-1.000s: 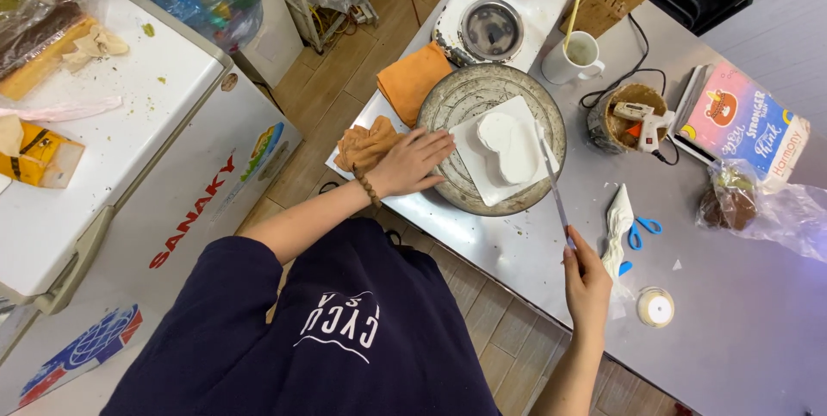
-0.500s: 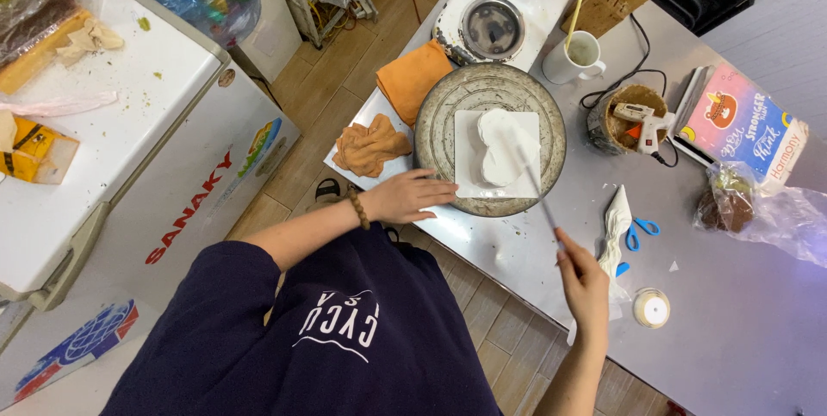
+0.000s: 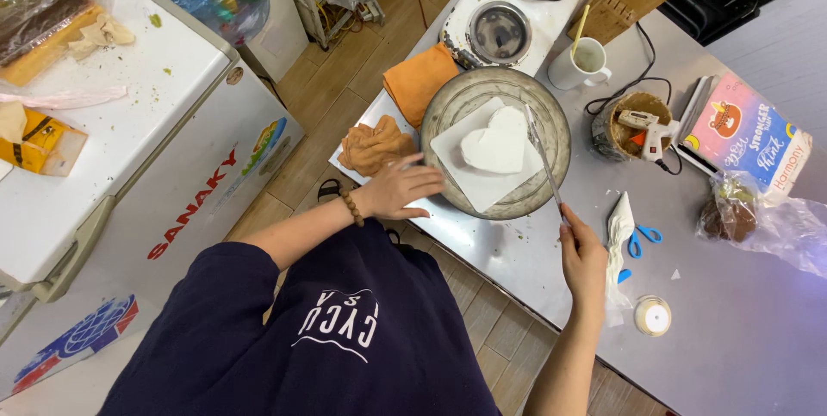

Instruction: Applying and smoothing icing onto a heart-shaped cake using a piping bag and a spatula.

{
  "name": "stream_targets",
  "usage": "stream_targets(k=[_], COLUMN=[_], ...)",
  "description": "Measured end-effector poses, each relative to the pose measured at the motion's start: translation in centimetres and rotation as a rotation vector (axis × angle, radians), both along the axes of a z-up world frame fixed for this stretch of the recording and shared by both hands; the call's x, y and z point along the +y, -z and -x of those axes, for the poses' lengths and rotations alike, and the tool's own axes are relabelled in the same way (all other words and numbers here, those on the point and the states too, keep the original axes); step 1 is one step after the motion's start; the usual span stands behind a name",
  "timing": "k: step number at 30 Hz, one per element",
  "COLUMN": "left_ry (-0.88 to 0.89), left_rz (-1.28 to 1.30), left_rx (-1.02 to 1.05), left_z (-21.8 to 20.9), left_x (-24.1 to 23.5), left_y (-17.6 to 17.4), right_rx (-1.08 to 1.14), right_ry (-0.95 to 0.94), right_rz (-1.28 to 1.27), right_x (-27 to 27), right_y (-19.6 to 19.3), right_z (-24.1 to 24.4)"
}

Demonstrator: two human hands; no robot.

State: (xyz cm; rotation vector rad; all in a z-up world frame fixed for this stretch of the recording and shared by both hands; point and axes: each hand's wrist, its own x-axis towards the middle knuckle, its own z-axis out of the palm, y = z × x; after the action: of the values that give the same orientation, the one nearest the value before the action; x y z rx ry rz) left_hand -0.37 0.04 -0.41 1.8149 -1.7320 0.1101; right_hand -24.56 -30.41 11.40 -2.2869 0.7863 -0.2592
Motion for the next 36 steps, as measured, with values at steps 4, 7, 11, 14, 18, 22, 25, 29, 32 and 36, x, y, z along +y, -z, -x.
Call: stream_targets(k=[4,7,11,14,18,22,25,29,32,36], left_ry=[0.015,-0.027,-0.028,-0.015,-0.006,-0.035,-0.071,-0.165,-0.206,-0.214], left_rz=[-0.017,-0.002,0.0,-0.009,-0.028,-0.032,-0.049,-0.111,-0.146,-0.157], left_rx=[0.05,0.033,0.047,0.031,0.005,0.011,0.041,0.085,0.064,0.052], left_z=[0.9,0.8,1.2,1.5,1.7,1.3,1.0,0.5,-0.4,-1.0], left_x=[0.1,0.1,0.6,0.7,1.1,1.2,0.8,-0.1,-0.4,-0.2], left_y=[0.0,0.0,-0.5,-0.8,-0.7,0.1,-0.1,-0.2,0.4,0.2], right_rx=[0.017,0.049,-0.016,-0.037,0.043,0.024,-0.031,-0.033,-0.043,-0.024], right_ry=[-0.035,-0.076,-0.105,-0.079,-0.047,-0.151,-0.225,-0.069,-0.009,-0.083], right_rz=[0.022,-0.028,-0.119,-0.054,0.022,0.003,-0.121,-0.086,-0.002,0.015], right_x=[0.7,1.2,0.6,0.6,0.1,0.2,-0.3,-0.3,0.2,2.9], right_y=[0.5,0.5,0.6,-0.1,0.1,0.2,0.9,1.2,1.8,1.8], right_z=[0.1,0.6,0.4,-1.1,-1.8,-0.3,0.5,0.6,0.7,0.7])
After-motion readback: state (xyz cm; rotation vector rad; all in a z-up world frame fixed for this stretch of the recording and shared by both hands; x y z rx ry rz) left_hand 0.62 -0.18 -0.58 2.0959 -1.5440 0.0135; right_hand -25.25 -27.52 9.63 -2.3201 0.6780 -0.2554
